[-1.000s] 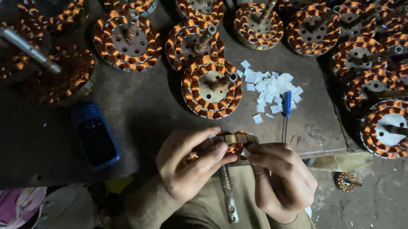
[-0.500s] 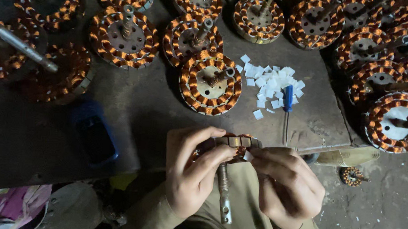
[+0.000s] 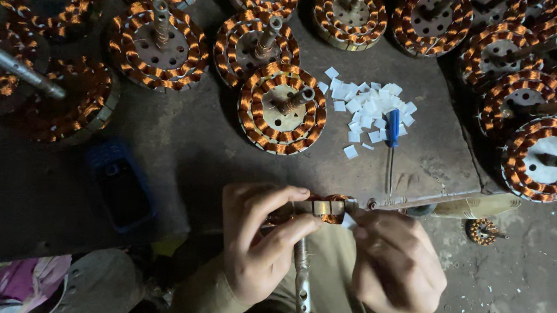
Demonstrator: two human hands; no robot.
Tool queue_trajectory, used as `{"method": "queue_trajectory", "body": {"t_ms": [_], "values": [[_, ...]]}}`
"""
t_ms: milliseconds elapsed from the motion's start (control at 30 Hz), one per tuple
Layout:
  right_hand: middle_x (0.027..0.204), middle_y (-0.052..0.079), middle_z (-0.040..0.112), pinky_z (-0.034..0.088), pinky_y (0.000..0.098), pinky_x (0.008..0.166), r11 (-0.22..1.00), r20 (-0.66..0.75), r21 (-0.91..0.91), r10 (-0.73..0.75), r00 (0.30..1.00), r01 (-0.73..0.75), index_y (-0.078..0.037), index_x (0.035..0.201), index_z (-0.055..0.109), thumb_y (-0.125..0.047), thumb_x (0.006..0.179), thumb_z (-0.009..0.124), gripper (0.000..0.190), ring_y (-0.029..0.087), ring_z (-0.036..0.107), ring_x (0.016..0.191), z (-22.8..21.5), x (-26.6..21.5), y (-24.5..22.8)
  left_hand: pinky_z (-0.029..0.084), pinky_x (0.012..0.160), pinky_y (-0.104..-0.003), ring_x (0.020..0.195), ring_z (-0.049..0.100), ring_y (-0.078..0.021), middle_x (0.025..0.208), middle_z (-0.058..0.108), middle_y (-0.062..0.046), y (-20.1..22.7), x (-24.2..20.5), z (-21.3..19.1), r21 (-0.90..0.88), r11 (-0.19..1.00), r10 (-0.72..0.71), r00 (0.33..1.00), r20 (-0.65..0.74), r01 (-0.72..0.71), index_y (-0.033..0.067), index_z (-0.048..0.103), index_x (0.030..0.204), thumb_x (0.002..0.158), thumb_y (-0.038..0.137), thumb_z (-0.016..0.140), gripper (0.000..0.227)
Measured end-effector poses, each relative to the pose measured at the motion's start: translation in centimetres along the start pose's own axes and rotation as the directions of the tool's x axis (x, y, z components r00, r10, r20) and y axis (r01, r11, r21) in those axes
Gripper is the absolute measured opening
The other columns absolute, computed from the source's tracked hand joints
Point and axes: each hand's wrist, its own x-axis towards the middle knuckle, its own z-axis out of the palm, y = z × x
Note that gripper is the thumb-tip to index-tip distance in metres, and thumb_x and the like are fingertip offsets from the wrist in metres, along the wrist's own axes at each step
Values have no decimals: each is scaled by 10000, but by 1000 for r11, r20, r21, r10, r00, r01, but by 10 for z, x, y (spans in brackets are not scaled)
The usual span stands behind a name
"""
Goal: The person is assembling a motor stator by inserting small white insulating pieces into the copper windings. They use a blue-handled screwdriver to push the pieces into place and their hands to adjust the component. The task involves repetitive insertion of these pieces into the slots of the stator.
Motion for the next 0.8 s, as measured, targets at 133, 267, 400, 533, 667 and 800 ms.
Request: {"method": "queue_trajectory", "body": {"t_ms": [133, 267, 400, 533, 667, 800], "values": [[940, 187, 672, 631, 392, 735, 998, 39, -38, -41, 998, 42, 58, 917, 592, 165, 745, 684, 223, 328, 728, 854, -2, 0, 2, 473, 968, -390, 1111, 625, -223, 1234, 661, -41, 0, 0, 6, 28, 1000, -3, 999, -51, 5, 174, 717, 1107, 914, 76, 747, 219], [924, 194, 664, 623, 402, 724, 999, 33, 23, -42, 999, 42, 77, 894, 576, 179, 720, 665, 220, 340, 726, 839, 1, 2, 3, 475, 962, -393, 1106, 627, -226, 1232, 663, -49, -1, 0, 4, 27, 1000, 6, 1000, -31, -6, 173, 723, 1106, 907, 67, 733, 226], [916, 183, 664, 637, 375, 701, 996, 47, 88, -15, 999, 11, 66, 863, 565, 208, 730, 657, 215, 314, 742, 823, 2, 3, 2, 471, 964, -404, 1104, 624, -234, 1238, 659, -53, -2, -1, 3, 23, 1000, 15, 1000, -26, -14, 167, 716, 1107, 900, 67, 721, 230], [909, 178, 663, 637, 397, 724, 996, 109, 89, -9, 994, -1, 59, 855, 554, 196, 724, 665, 219, 329, 749, 840, -2, 9, -4, 478, 952, -393, 1096, 619, -235, 1246, 660, -52, -1, -1, 5, 17, 1000, 2, 999, -39, -2, 172, 709, 1129, 903, 75, 733, 247], [940, 197, 676, 637, 383, 733, 1000, 153, 6, 14, 988, -15, 61, 855, 561, 181, 732, 677, 207, 325, 750, 851, -3, 20, -17, 469, 938, -399, 1076, 619, -221, 1246, 668, -43, -2, -1, 6, 27, 1000, -3, 999, -39, 4, 180, 713, 1123, 889, 58, 731, 265], [1000, 212, 709, 626, 372, 758, 975, 208, -208, -39, 977, 83, 71, 927, 652, 185, 739, 698, 224, 328, 752, 878, 0, 31, -27, 483, 946, -396, 1088, 617, -229, 1269, 662, -48, -1, 0, 4, 10, 1000, 13, 999, -29, -13, 169, 711, 1143, 910, 33, 728, 271]]}}
